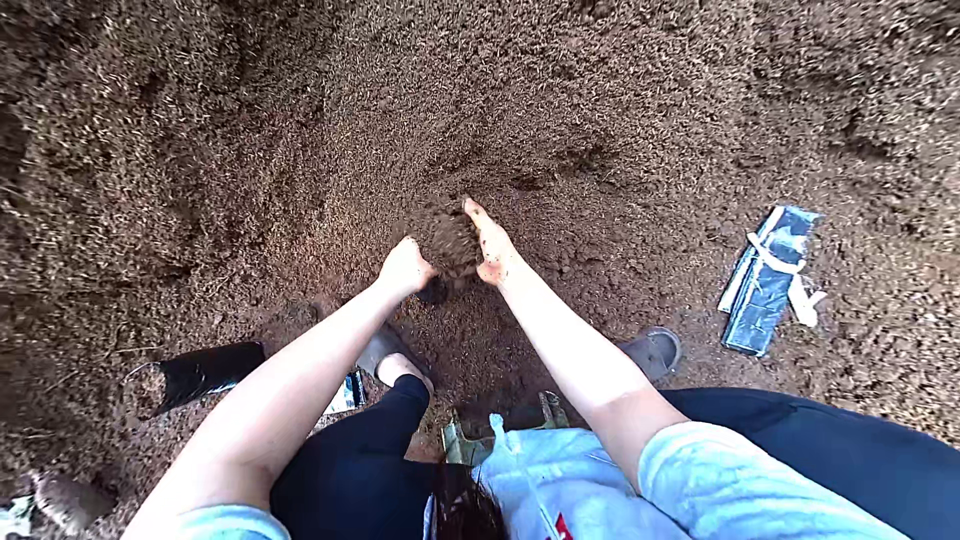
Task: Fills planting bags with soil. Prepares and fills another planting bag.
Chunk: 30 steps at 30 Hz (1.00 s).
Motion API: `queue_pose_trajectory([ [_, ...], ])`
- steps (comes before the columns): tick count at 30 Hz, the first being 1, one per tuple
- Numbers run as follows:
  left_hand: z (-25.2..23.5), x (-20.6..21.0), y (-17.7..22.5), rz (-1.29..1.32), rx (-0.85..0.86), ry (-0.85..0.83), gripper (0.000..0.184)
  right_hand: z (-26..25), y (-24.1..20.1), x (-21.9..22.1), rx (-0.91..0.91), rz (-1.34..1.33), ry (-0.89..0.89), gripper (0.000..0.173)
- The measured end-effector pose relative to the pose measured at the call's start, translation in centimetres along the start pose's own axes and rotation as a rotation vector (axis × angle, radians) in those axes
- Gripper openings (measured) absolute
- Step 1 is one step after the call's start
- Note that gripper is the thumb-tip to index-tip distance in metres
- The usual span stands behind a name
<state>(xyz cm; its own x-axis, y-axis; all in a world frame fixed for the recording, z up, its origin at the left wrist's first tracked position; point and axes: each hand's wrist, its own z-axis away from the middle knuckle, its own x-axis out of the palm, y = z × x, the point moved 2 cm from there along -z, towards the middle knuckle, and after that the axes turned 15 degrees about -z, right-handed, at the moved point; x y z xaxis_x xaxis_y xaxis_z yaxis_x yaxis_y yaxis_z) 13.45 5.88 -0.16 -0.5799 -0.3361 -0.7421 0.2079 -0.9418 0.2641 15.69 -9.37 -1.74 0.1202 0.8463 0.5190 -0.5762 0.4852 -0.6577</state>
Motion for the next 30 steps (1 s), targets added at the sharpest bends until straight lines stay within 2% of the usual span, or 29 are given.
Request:
queue_pose_trajectory([
  [4, 0.8, 0.1, 0.0, 0.027, -0.043, 0.022, 0.057, 1.5, -1.1, 1.7, -0.055, 0.340, -0.041, 0.050],
  [7, 1.1, 1.2, -1.1, 0.158, 0.016, 0.101, 0.067, 1.8, -2.1, 2.1, -0.060, 0.739, -0.181, 0.041],
  [9, 1.6, 2.2, -2.0, 0.201, 0.050, 0.134, 0.077, 2.1, -2.7, 2.4, -0.126, 1.026, -0.311, 0.040],
  [10, 1.8, 2.5, -2.4, 0.204, 0.060, 0.154, 0.081, 2.0, -2.7, 2.5, -0.191, 1.094, -0.326, 0.040],
  [12, 2.1, 3.0, -2.9, 0.211, 0.072, 0.177, 0.082, 1.1, -2.2, 1.9, -0.280, 1.194, -0.223, 0.040],
  [13, 2.1, 3.2, -3.0, 0.203, 0.066, 0.174, 0.081, 0.4, -1.6, 1.3, -0.231, 1.267, -0.159, 0.048],
  [15, 1.7, 3.7, -2.9, 0.169, 0.049, 0.139, 0.080, -0.5, 0.3, 0.4, 0.001, 1.421, -0.094, 0.072],
  [16, 1.5, 4.1, -2.9, 0.164, 0.035, 0.129, 0.078, -0.6, 1.2, 0.2, 0.074, 1.474, -0.101, 0.070],
  [18, 1.7, 4.4, -2.7, 0.187, -0.003, 0.144, 0.075, -0.2, 1.8, 0.5, 0.057, 1.545, -0.104, 0.054],
  [20, 3.3, 3.0, -2.1, 0.179, -0.026, 0.186, 0.075, 0.9, 0.6, 1.5, -0.033, 1.585, -0.130, 0.045],
  [26, 14.1, -0.2, 0.2, 0.366, 0.010, 0.391, 0.069, 10.0, -4.6, 4.0, -0.301, 1.525, -0.183, 0.040],
  [28, 16.9, 0.1, 1.2, 0.398, 0.006, 0.437, 0.072, 12.6, -5.3, 4.1, -0.324, 1.514, -0.186, 0.044],
  [30, 17.7, 2.0, 1.6, 0.474, 0.009, 0.482, 0.076, 13.4, -4.4, 3.1, -0.352, 1.489, -0.168, 0.042],
])
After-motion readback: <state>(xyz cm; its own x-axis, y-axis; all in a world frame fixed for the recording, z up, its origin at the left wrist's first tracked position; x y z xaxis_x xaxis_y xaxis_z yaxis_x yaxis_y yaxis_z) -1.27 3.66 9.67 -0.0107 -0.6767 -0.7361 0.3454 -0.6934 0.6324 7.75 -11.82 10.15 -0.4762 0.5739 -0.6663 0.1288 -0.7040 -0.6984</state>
